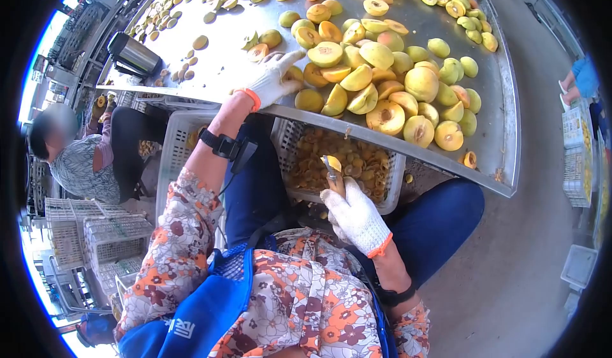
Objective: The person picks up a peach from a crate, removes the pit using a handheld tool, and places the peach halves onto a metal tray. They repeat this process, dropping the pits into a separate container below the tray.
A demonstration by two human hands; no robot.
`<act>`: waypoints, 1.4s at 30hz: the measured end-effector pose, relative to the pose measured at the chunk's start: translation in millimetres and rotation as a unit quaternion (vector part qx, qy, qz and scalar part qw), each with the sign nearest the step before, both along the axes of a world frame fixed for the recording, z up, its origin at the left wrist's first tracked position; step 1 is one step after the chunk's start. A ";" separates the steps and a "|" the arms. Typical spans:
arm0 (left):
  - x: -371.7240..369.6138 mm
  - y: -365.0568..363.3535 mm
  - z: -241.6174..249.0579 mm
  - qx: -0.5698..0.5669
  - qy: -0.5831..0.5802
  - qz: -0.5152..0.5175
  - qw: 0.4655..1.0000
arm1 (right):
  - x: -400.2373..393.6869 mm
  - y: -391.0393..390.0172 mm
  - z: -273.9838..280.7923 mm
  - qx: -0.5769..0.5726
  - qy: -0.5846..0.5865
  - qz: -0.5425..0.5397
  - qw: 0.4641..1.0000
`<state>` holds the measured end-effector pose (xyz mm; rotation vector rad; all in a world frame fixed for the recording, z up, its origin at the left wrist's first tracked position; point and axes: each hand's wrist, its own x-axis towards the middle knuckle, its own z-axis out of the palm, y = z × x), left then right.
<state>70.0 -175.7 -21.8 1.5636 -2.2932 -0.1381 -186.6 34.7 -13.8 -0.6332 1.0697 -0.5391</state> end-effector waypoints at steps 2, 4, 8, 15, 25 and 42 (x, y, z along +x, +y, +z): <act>1.5 1.0 1.9 0.017 -0.005 0.005 1.000 | -1.0 -1.9 -5.0 -0.032 0.043 0.004 0.999; 2.7 11.0 4.5 -0.042 0.091 -0.014 0.995 | 0.7 -1.5 -6.5 -0.074 0.071 0.006 0.995; -17.3 82.9 26.0 0.053 0.399 -0.001 0.915 | 8.3 4.1 0.1 -0.221 0.124 0.013 0.967; -49.3 143.2 3.0 0.276 0.686 -0.041 0.672 | 23.6 -1.2 8.2 -0.232 0.114 -0.009 0.966; -49.6 154.5 -2.6 0.273 0.693 0.011 0.667 | 21.4 0.7 4.7 -0.171 0.092 -0.050 0.980; -59.4 169.4 4.5 0.259 0.584 -0.025 0.769 | 11.3 -2.0 12.2 -0.055 0.007 -0.075 0.996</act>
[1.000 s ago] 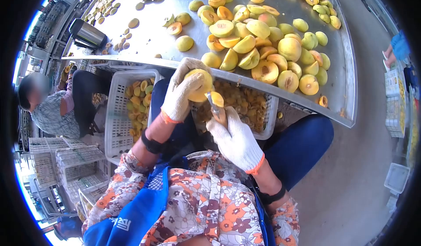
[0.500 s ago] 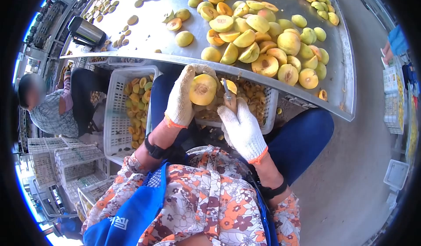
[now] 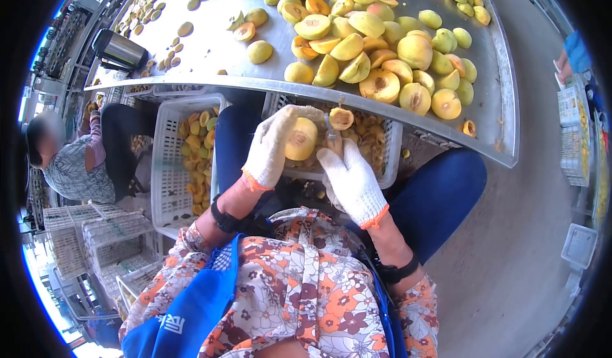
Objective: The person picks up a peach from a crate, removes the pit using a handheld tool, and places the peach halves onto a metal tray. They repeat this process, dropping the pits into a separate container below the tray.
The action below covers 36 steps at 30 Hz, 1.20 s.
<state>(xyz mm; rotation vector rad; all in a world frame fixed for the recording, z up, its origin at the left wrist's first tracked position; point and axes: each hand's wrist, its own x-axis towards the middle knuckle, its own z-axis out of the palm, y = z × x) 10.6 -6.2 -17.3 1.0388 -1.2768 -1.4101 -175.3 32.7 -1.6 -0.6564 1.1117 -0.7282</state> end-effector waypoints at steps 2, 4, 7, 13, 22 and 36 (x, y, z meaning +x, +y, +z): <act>0.3 -2.9 7.6 0.046 0.047 0.016 0.998 | 0.3 0.1 -4.0 -0.077 0.075 0.007 0.994; 0.5 -9.8 -5.4 0.072 0.105 0.051 0.991 | 3.3 5.6 -9.0 -0.210 0.189 0.034 0.959; -0.5 -11.6 -6.9 0.107 0.152 0.027 0.982 | 12.9 14.1 -6.4 -0.345 0.268 0.040 0.899; -8.2 -5.1 0.1 0.109 0.136 -0.005 0.985 | 14.8 11.9 -22.7 -0.440 0.337 0.063 0.830; -8.8 -0.1 -1.6 -0.026 -0.047 0.045 0.998 | 15.0 16.7 -29.8 -0.499 0.471 0.115 0.718; 5.8 -10.3 17.5 0.030 -0.119 -0.088 0.989 | 12.7 23.7 -27.0 -0.459 0.456 0.142 0.749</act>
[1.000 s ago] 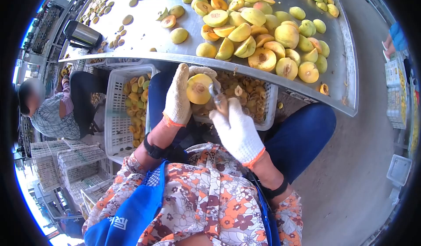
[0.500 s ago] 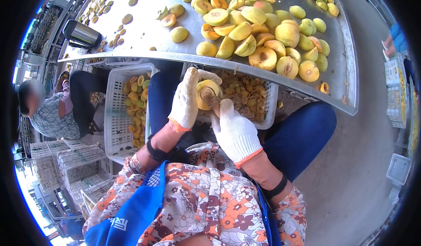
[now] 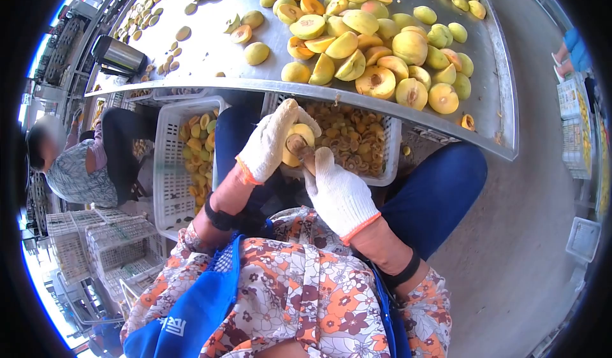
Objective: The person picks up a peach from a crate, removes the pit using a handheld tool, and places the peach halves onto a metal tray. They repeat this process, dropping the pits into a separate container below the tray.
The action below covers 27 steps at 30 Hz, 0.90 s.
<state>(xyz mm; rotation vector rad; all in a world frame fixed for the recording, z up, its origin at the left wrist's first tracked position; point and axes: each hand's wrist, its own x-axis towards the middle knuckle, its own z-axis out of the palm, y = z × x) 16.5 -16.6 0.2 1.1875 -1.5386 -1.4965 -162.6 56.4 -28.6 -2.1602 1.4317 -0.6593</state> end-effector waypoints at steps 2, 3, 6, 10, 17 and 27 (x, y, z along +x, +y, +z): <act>3.5 -9.0 -17.0 0.098 0.070 -0.020 0.993 | 0.2 -2.8 4.4 0.052 -0.041 -0.010 0.998; -2.8 -5.7 -13.3 0.087 0.113 0.020 0.990 | 0.7 -5.2 8.3 0.037 -0.065 -0.028 0.997; -20.1 11.2 -1.4 -0.090 0.082 0.078 0.989 | 0.1 -12.1 12.1 -0.033 -0.145 -0.055 0.987; -20.4 5.4 -3.0 -0.142 0.010 0.047 0.989 | -1.0 -8.9 -2.1 -0.040 -0.174 -0.001 0.984; -24.7 -5.5 -8.6 -0.046 0.140 0.074 0.986 | -2.9 -18.3 41.6 0.473 -0.444 -0.093 0.755; -13.2 -22.5 -12.4 0.051 0.120 -0.044 0.991 | -1.0 -7.1 33.0 0.532 -0.521 -0.068 0.664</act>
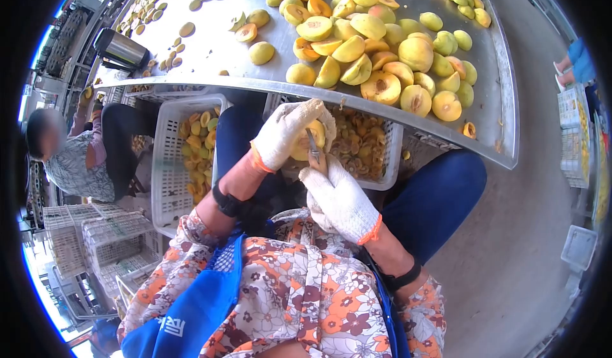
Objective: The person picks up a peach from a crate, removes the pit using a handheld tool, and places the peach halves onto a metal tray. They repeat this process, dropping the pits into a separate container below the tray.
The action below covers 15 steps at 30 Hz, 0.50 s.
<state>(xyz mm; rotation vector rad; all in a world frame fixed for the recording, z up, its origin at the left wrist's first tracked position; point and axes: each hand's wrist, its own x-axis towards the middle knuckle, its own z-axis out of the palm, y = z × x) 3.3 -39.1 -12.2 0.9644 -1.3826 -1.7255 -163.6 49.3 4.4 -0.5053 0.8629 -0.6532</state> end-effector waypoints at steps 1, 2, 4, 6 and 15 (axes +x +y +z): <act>-2.9 3.2 5.4 -0.050 -0.040 0.024 0.998 | 0.2 0.7 -2.7 0.000 -0.011 -0.007 1.000; -12.2 10.5 0.7 -0.025 -0.015 0.085 0.996 | -1.1 0.5 -3.7 0.008 -0.023 -0.007 1.000; -10.9 5.9 -4.9 0.048 0.014 0.061 0.997 | -3.8 -2.6 -4.8 0.024 -0.047 -0.007 0.999; -12.5 6.3 -12.8 0.109 0.159 0.049 0.980 | 0.3 -3.4 -0.5 0.019 -0.004 -0.026 0.999; -14.0 8.8 -18.3 -0.054 -0.081 0.127 0.987 | 0.7 0.3 -3.6 0.009 -0.043 -0.022 0.999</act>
